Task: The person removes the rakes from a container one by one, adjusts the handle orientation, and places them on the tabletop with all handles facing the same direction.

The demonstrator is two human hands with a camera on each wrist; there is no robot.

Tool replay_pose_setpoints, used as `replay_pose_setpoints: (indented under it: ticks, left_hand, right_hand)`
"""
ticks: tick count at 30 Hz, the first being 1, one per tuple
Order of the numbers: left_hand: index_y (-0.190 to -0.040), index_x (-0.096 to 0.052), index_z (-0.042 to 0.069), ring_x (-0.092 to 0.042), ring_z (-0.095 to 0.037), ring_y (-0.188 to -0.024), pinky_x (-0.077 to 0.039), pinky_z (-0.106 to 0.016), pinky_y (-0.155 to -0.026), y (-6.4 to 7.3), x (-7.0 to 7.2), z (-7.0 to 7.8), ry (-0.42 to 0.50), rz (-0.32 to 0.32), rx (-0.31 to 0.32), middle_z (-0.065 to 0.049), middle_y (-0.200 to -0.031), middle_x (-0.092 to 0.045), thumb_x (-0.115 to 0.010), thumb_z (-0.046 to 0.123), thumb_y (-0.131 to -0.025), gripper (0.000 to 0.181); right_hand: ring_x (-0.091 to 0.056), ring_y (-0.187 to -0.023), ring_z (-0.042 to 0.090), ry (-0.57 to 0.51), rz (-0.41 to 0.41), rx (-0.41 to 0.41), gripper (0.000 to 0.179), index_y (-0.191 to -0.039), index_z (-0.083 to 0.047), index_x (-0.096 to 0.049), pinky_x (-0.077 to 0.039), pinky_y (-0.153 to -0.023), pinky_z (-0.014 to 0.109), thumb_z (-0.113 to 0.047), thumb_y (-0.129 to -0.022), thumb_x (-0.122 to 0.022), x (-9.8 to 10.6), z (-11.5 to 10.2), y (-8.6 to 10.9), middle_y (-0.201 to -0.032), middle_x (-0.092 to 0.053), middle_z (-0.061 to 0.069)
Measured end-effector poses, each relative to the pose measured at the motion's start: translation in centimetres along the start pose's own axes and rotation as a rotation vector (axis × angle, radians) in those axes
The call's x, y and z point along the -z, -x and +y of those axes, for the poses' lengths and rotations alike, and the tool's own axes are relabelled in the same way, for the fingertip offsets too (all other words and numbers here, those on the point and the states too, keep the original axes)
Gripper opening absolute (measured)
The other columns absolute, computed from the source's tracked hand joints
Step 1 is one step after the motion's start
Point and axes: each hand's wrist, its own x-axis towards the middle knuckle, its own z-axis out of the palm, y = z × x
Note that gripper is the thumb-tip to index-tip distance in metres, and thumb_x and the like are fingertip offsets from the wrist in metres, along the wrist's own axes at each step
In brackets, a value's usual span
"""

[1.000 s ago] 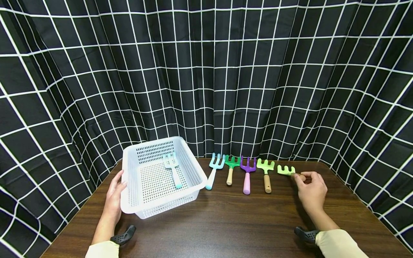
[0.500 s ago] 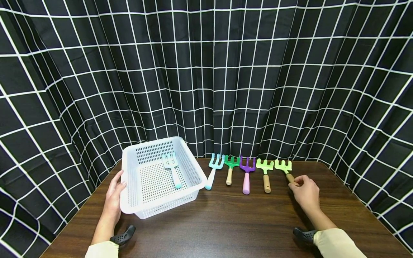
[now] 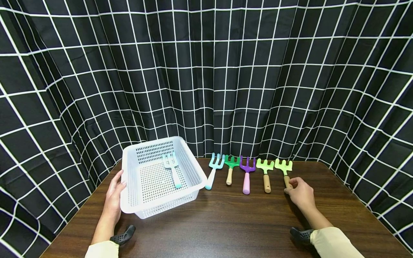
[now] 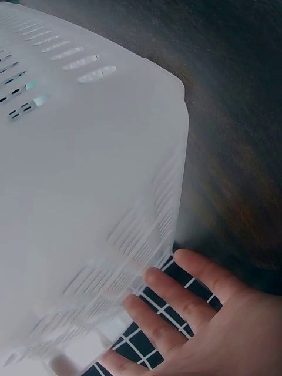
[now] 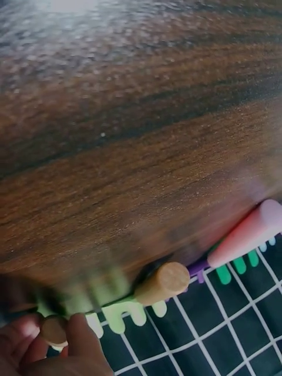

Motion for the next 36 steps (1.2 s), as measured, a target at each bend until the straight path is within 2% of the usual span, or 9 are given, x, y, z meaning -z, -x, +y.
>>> replay_pose_setpoints:
  ticks: [7,15,27,36]
  left_hand:
    - [-0.148,-0.027,0.012,-0.065,-0.008,-0.088,-0.052,-0.021,-0.070,-0.1,0.0,0.1,-0.001,0.004,0.005,0.006,-0.109,-0.064,-0.043,0.018,-0.104,0.047]
    - [-0.147,-0.027,0.014,-0.065,-0.008,-0.088,-0.052,-0.021,-0.070,0.0,0.0,0.2,-0.008,0.010,0.013,0.007,-0.109,-0.064,-0.043,0.019,-0.104,0.046]
    - [-0.148,-0.028,0.015,-0.065,-0.008,-0.089,-0.051,-0.021,-0.071,0.0,-0.1,0.3,-0.026,0.032,0.044,0.006,-0.111,-0.063,-0.044,0.021,-0.104,0.047]
    - [-0.149,-0.026,0.012,-0.065,-0.008,-0.088,-0.052,-0.021,-0.070,0.1,-0.2,0.2,-0.012,0.018,0.025,0.006,-0.110,-0.064,-0.044,0.021,-0.104,0.049]
  right_hand:
    - [-0.057,-0.091,0.046,0.029,-0.052,-0.031,0.046,-0.113,0.012,-0.058,-0.042,-0.078,0.055,-0.006,-0.075,-0.075,-0.4,0.0,-0.3,-0.097,-0.063,0.029]
    - [-0.057,-0.096,0.048,0.039,-0.072,-0.020,0.048,-0.114,0.016,-0.058,-0.040,-0.084,0.056,-0.006,-0.075,-0.075,-0.6,-0.3,-0.9,-0.107,-0.062,0.032]
    - [-0.056,-0.097,0.050,0.041,-0.079,-0.021,0.050,-0.115,0.015,-0.059,-0.040,-0.084,0.056,-0.007,-0.074,-0.075,-1.0,-0.1,-1.7,-0.107,-0.063,0.032]
    - [-0.056,-0.093,0.047,0.042,-0.063,-0.016,0.048,-0.112,0.015,-0.059,-0.039,-0.084,0.056,-0.007,-0.074,-0.076,-1.1,-0.2,-2.2,-0.103,-0.062,0.033]
